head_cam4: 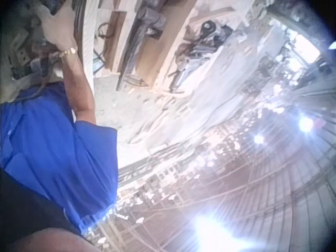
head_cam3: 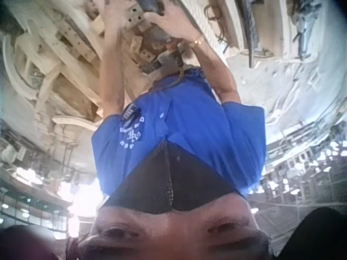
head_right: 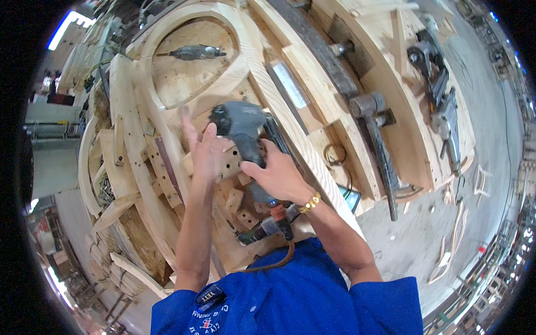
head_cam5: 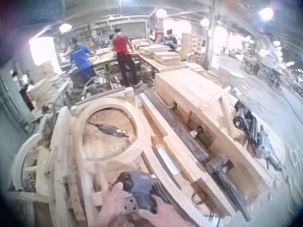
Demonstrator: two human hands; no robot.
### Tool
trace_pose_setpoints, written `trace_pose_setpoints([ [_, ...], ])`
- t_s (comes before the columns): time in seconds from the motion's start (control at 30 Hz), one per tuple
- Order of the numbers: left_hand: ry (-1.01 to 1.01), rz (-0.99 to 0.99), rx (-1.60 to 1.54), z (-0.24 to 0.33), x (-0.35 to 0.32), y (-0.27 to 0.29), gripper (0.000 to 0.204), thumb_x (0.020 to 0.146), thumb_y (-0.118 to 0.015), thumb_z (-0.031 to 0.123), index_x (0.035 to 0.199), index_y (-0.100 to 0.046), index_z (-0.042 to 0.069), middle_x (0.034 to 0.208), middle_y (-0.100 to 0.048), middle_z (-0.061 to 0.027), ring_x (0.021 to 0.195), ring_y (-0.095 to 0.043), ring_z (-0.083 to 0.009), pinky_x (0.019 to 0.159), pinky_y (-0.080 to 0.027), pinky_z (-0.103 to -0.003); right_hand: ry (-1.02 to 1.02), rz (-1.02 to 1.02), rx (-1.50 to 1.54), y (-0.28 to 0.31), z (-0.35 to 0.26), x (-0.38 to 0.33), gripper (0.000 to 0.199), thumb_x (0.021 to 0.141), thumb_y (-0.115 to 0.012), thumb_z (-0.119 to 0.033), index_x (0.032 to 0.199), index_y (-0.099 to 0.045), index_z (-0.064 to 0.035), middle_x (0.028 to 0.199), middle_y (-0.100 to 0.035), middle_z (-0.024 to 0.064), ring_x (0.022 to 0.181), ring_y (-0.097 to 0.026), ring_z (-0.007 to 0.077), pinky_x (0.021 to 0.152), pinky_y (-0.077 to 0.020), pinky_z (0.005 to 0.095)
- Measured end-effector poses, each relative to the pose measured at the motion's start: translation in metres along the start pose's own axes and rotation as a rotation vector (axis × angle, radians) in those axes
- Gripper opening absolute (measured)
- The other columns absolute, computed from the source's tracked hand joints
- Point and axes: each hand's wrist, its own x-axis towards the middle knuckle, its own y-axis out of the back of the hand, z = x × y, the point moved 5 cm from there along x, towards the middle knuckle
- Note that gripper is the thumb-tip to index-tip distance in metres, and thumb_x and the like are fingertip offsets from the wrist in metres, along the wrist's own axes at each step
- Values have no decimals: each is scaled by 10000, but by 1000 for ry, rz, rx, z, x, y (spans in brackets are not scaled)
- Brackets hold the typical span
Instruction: The person assembles wooden chair frames in a workshop. They apply glue to the ends of curved wooden pieces, fit them into a jig, and secure them using a hammer and a pneumatic nail gun. The person also uses a brush to apply adhesive to specific joints before assembly.
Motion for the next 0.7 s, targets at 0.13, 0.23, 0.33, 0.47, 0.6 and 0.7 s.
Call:
trace_pose_setpoints([
  [0.13,249,-174,457,-51,-14,-3,503,913,-530,213,1336,-362,-2,1037,-571,-65,922,-552,-153,816,-449,-283,62,-142,700,23,-15,-12,693,797,-621,-356,1304,-367,42,881,-635,172,740,-661,256,685,-525,343],
  [0.23,284,-346,526,-51,0,-53,495,754,-689,186,1154,-513,-45,919,-607,-88,830,-573,-136,752,-465,-288,97,-160,1041,55,-32,17,510,835,-555,-380,1160,-465,2,722,-604,111,635,-637,233,616,-529,330],
  [0.33,147,-111,634,-41,45,-63,422,734,-674,147,1084,-540,-47,789,-599,-66,646,-568,-118,587,-469,-256,-147,14,928,87,-29,81,458,892,-465,-481,1005,-522,-41,589,-553,51,483,-567,192,481,-504,310],
  [0.47,207,-61,567,-75,85,-56,358,761,-648,138,1056,-544,-34,809,-607,-69,659,-573,-115,587,-470,-264,-269,-67,833,99,-26,150,558,878,-448,-588,918,-517,-35,584,-553,76,456,-551,193,455,-496,305],
  [0.6,263,23,569,-89,91,-50,318,786,-632,129,1050,-544,-23,827,-611,-67,687,-570,-113,608,-471,-271,-414,-132,884,95,-15,177,581,865,-459,-610,881,-502,-30,577,-550,96,439,-541,205,444,-493,315],
  [0.7,292,38,482,-91,90,-50,323,794,-636,142,1060,-540,-14,833,-616,-64,685,-565,-116,622,-471,-272,-435,-82,826,94,-17,177,586,864,-464,-609,887,-490,-24,579,-551,96,441,-541,208,444,-493,321],
])
